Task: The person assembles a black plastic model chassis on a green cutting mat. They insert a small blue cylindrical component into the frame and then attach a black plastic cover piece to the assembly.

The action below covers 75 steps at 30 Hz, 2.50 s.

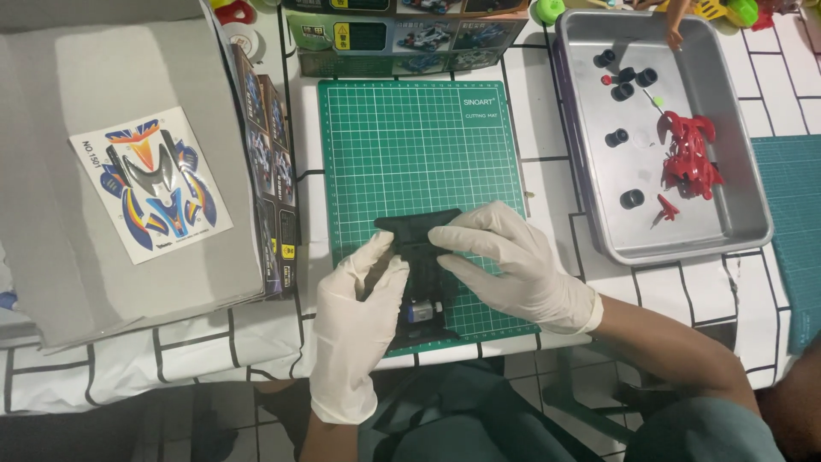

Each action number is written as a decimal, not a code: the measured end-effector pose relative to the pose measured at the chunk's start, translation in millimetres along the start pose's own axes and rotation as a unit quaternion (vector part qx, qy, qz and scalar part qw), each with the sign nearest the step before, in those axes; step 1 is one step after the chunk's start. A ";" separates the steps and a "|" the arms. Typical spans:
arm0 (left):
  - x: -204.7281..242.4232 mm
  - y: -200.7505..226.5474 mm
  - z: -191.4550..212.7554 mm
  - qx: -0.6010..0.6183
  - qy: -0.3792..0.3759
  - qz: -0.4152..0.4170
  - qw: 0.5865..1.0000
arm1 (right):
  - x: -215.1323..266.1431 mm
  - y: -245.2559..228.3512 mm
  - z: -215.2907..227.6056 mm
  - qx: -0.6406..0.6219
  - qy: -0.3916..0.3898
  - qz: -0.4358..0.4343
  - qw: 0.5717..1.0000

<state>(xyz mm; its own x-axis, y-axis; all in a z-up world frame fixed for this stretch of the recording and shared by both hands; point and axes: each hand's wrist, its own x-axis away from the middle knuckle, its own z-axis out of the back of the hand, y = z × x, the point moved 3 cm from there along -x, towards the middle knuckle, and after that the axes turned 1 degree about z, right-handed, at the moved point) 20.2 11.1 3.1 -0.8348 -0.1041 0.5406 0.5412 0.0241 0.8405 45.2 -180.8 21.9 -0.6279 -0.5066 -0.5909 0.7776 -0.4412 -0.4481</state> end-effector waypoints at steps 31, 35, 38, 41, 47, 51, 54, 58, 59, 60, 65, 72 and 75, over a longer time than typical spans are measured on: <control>-7.3 -22.1 -4.8 0.077 0.014 -0.018 0.997 | 16.0 7.1 -4.5 -0.008 0.067 0.096 0.993; -4.8 -14.9 -0.4 0.058 0.035 0.004 0.998 | 12.2 15.1 -3.8 -0.136 0.029 -0.051 0.989; -4.0 -13.9 -0.5 0.054 0.026 0.011 0.998 | 26.1 31.8 -16.3 -0.230 0.009 -0.223 0.947; -3.5 -13.3 -0.7 0.041 0.016 0.017 0.999 | 37.5 39.8 -27.2 -0.314 0.003 -0.301 0.900; -1.9 -11.1 -2.2 0.002 0.008 0.023 1.000 | 36.2 39.8 -32.3 -0.318 0.015 -0.302 0.898; 1.5 -12.5 -4.7 -0.051 0.020 0.003 0.998 | 34.6 37.9 -34.6 -0.380 0.031 -0.351 0.855; -2.6 -18.7 -4.6 -0.053 0.022 -0.035 0.998 | 38.9 39.6 -36.1 -0.418 0.027 -0.386 0.822; -3.5 -19.8 -6.9 -0.034 0.021 -0.062 0.997 | 39.2 40.6 -36.7 -0.371 0.030 -0.369 0.852; -2.9 -19.2 -7.7 -0.029 0.026 -0.046 0.998 | 40.2 41.7 -38.0 -0.400 0.032 -0.372 0.837; -2.5 -18.6 -8.8 -0.023 0.031 -0.029 0.999 | 41.2 42.8 -38.8 -0.428 0.034 -0.374 0.822; -4.0 -26.9 -11.8 0.028 0.066 -0.066 0.995 | 27.1 29.4 -34.9 -0.490 -0.006 -0.359 0.794; -1.0 -21.9 -8.8 -0.013 0.059 -0.059 0.996 | 41.7 33.8 -37.6 -0.425 0.014 -0.395 0.814; 7.8 -10.3 -7.7 -0.067 0.045 -0.027 0.996 | 41.8 32.4 -39.8 -0.435 0.037 -0.415 0.798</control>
<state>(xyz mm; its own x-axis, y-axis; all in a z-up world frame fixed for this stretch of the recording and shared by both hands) 8.8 2.4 -1.7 -0.8536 -0.1911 0.4846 0.5100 -0.1171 0.8522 45.4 -186.8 -43.9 -0.9601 -0.2487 0.1280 -0.1556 0.0948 -0.9833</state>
